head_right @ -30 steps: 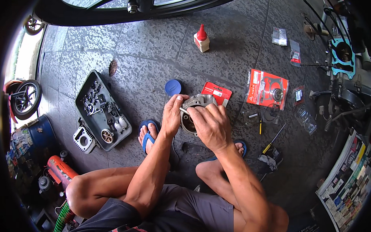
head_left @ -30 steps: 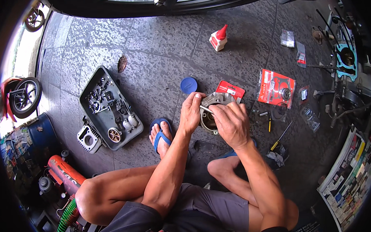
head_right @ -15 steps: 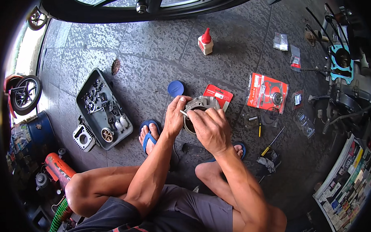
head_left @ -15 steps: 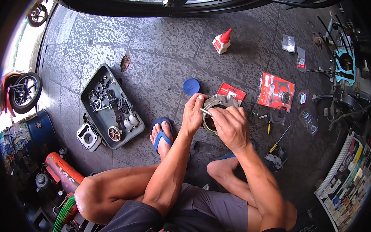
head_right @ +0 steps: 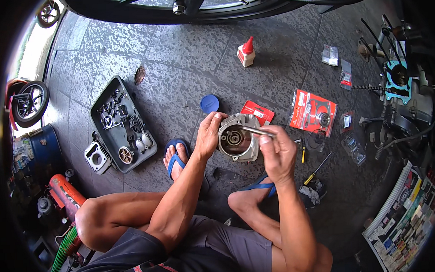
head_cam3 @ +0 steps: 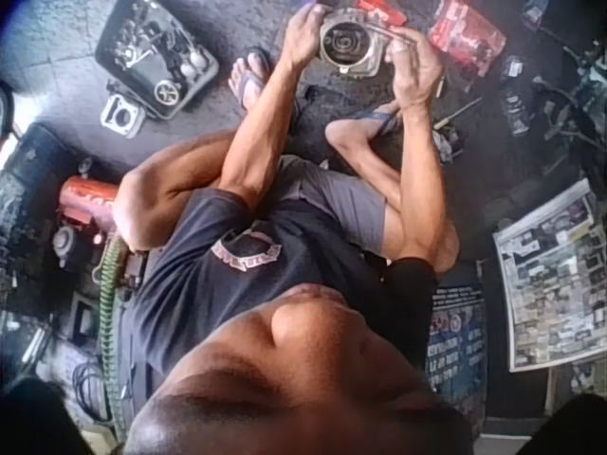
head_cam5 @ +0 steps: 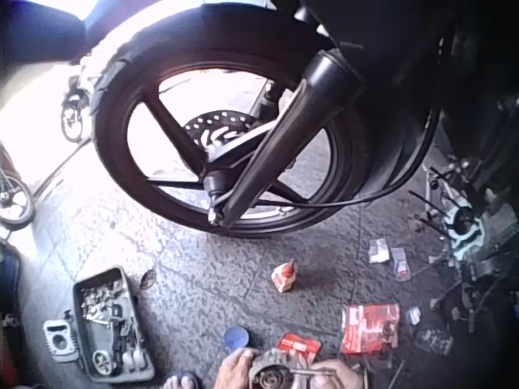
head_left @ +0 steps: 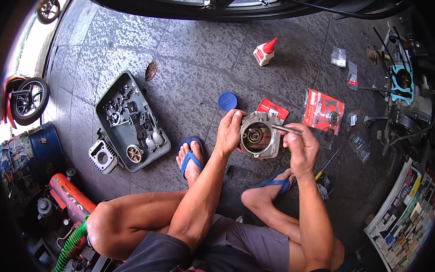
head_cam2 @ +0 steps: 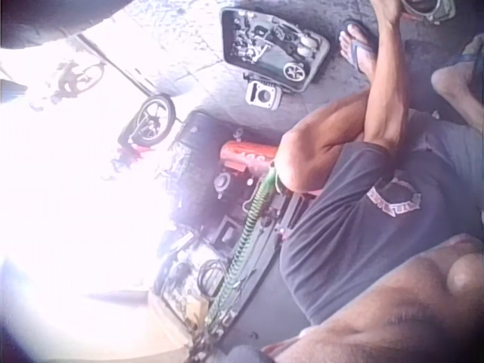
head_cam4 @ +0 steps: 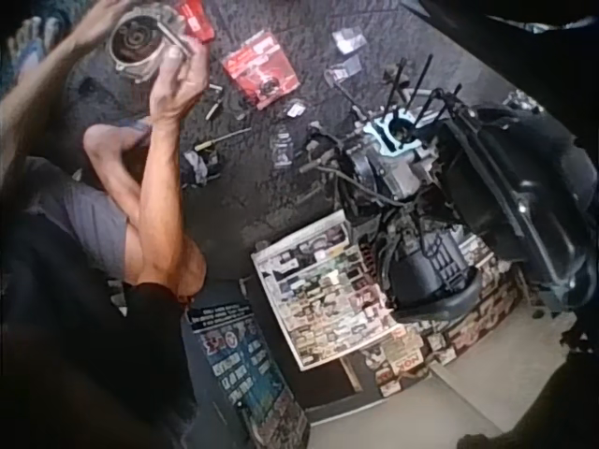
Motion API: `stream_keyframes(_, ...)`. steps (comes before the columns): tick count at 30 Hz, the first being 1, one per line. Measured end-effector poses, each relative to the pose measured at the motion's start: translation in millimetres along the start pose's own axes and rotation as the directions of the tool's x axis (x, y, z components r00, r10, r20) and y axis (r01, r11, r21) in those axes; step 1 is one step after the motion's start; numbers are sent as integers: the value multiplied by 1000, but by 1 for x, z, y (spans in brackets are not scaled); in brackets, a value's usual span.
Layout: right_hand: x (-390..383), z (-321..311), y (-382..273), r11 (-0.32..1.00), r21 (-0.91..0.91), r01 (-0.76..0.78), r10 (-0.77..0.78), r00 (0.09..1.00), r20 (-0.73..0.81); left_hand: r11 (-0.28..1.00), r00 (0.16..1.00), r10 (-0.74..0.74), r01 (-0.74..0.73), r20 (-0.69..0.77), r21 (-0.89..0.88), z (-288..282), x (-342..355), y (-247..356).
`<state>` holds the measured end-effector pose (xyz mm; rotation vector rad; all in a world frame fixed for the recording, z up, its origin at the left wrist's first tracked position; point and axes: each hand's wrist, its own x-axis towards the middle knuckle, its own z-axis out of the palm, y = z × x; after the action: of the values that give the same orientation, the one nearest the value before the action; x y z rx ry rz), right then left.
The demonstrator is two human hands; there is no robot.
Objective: The person lubricates motorcycle rocker arms using an oil squeeze bottle and installs the rocker arms and shafts into the cylinder head by hand.
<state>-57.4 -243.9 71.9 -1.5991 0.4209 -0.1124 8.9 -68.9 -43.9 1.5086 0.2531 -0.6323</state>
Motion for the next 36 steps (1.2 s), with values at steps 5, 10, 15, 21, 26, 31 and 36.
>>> stream_keyframes(5, 0, -6, -1, 828, 538, -156, 139, 988, 72, 999, 999, 47, -47, 8, 0, 1, 0, 0)
stream_keyframes(10, -2, 0, 1, 634, 646, -425, 435, 887, 156, 999, 999, 49, -49, 3, 15, 1, 2, -4)
stream_keyframes(15, -2, 2, -3, 805, 254, -536, 528, 842, 106, 999, 999, 48, -48, 25, -10, -1, 4, -7)
stream_keyframes(21, 1, 32, -8, 783, -602, -158, 242, 968, 61, 998, 998, 59, -59, 7, -12, -2, 1, -4)
stream_keyframes(26, 3, 54, -5, 636, -762, 122, 40, 981, 190, 997, 997, 74, -74, 1, 22, 0, 1, -2)
stream_keyframes(31, 3, 60, -4, 612, -777, 149, 2, 982, 190, 997, 997, 82, -82, 12, 9, 0, 4, -8)
stream_keyframes(36, 4, 60, -5, 630, -757, 171, -27, 980, 199, 996, 997, 79, -79, -6, 35, 0, 0, -1)
